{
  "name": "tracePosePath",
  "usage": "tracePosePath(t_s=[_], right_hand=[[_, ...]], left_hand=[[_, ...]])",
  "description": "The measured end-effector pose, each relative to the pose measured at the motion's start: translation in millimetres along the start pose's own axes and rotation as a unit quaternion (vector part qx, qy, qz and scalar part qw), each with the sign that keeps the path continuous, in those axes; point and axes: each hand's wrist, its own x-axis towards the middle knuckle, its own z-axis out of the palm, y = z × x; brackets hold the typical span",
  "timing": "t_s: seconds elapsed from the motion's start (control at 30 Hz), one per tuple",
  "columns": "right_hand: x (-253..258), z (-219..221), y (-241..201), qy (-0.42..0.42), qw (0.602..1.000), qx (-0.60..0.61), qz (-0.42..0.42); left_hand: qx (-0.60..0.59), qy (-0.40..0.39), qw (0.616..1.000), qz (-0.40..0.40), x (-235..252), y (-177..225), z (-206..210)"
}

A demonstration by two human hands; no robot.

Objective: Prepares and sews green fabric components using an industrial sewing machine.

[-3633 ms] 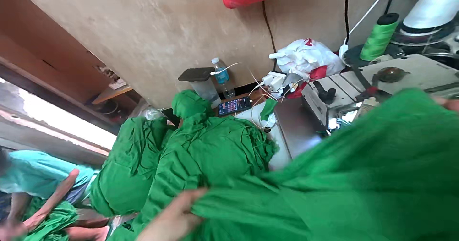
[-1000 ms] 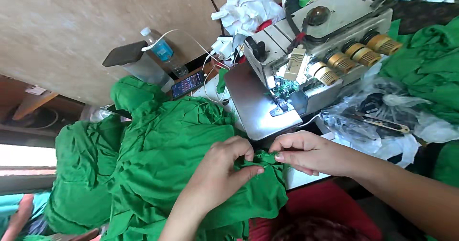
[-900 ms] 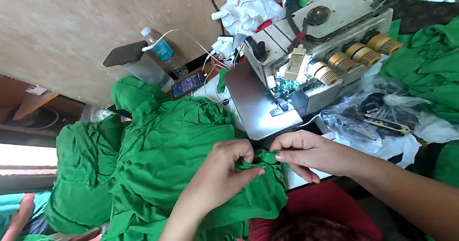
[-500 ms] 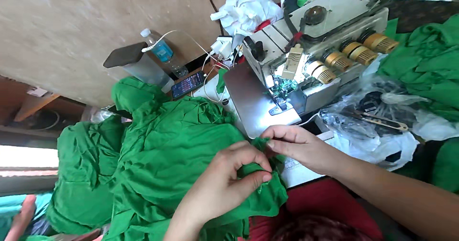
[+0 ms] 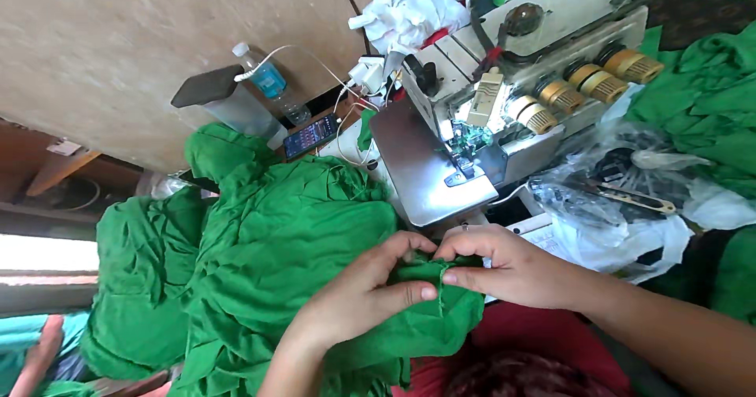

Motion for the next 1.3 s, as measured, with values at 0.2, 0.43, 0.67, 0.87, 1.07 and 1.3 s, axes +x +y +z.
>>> tracePosePath(t_s=[0.2, 0.43, 0.67, 0.87, 1.07, 1.3], right_hand=[[-1, 2, -4, 0.028, 0.998, -0.060, -0.007], [-9, -4, 0, -0.010, 0.994, -0.104, -0.015], [-14, -6, 4, -0.001, 0.994, -0.112, 0.003], [-11, -5, 5, -0.037, 0.995, -0.094, 0.016], [-12, -8, 5, -0.016, 1.000, -0.016, -0.004], [-15, -6, 9, 0.038, 0.994, -0.087, -0.048]], left_hand=[[0.150, 0.136, 0.979, 0.036, -2, 2, 2], [0.198, 0.184, 0.960, 0.071, -9, -1, 2], [0.200, 0.192, 0.959, 0.061, -15, -7, 1], [0.192, 0.187, 0.961, 0.070, -15, -3, 2], [0.190, 0.197, 0.959, 0.072, -15, -4, 2], [0.185, 0.206, 0.958, 0.075, -14, -3, 5]])
